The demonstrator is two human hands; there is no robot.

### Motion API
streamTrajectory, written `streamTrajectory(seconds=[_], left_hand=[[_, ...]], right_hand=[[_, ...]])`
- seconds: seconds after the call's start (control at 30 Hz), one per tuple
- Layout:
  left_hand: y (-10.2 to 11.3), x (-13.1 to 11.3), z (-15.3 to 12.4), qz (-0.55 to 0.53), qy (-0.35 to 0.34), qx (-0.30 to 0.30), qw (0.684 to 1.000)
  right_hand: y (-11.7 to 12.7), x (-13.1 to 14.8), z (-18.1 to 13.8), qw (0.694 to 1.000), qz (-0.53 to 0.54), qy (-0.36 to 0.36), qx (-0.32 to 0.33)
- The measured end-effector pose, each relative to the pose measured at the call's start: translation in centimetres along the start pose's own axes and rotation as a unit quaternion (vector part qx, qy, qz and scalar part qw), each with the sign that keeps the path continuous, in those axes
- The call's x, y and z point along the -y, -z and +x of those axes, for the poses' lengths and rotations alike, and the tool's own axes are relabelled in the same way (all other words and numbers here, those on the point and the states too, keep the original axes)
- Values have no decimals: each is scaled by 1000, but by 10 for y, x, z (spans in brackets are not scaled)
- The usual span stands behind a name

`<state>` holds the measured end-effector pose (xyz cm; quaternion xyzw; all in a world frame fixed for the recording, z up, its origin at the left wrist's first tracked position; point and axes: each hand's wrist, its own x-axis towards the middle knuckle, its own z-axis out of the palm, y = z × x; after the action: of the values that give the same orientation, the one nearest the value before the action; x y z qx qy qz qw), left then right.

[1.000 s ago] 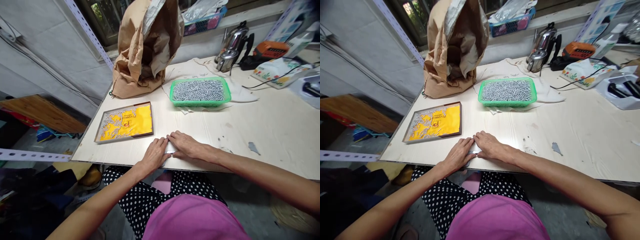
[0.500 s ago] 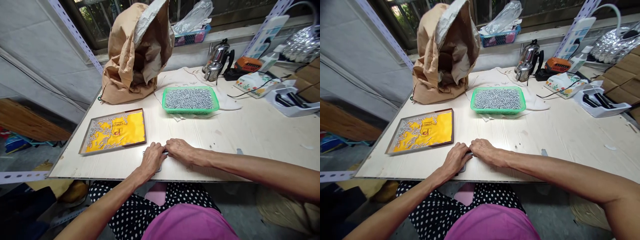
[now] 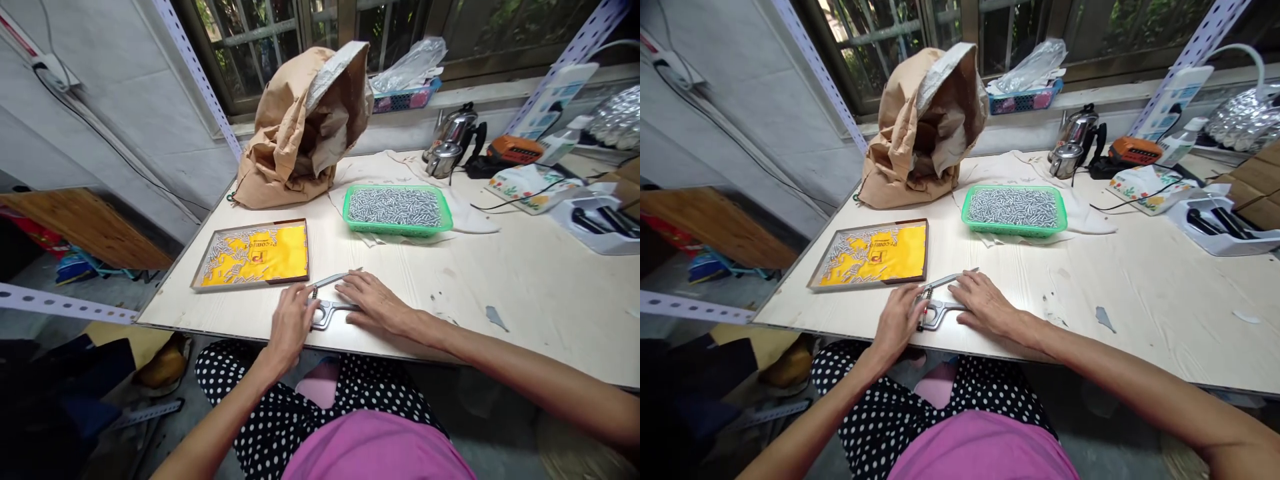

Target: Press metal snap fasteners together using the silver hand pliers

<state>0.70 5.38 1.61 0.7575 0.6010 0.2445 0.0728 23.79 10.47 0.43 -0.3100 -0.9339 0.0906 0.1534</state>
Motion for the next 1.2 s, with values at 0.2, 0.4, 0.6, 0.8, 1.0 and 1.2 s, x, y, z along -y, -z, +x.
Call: streamTrajectory(seconds=[0.2, 0.4, 0.6, 0.8, 1.0, 1.2], left_hand=[[30, 34, -25, 6, 70, -19, 997], [48, 58, -21, 68, 111, -43, 991], [71, 95, 26, 169, 133, -6, 977], [56, 108, 72, 193, 139, 129, 963], [43, 110, 90, 196, 145, 164, 956], [46, 106, 80, 167, 100, 119, 974]], right_hand=[[-1, 39, 25, 994, -34, 98, 20], [-25, 50, 70, 967, -92, 216, 102], [-39, 41, 89, 965, -34, 244, 90], [-20, 35, 89, 977, 50, 199, 59], [-30, 35, 85, 969, -40, 226, 94], [-46, 30, 65, 966, 43, 257, 5]])
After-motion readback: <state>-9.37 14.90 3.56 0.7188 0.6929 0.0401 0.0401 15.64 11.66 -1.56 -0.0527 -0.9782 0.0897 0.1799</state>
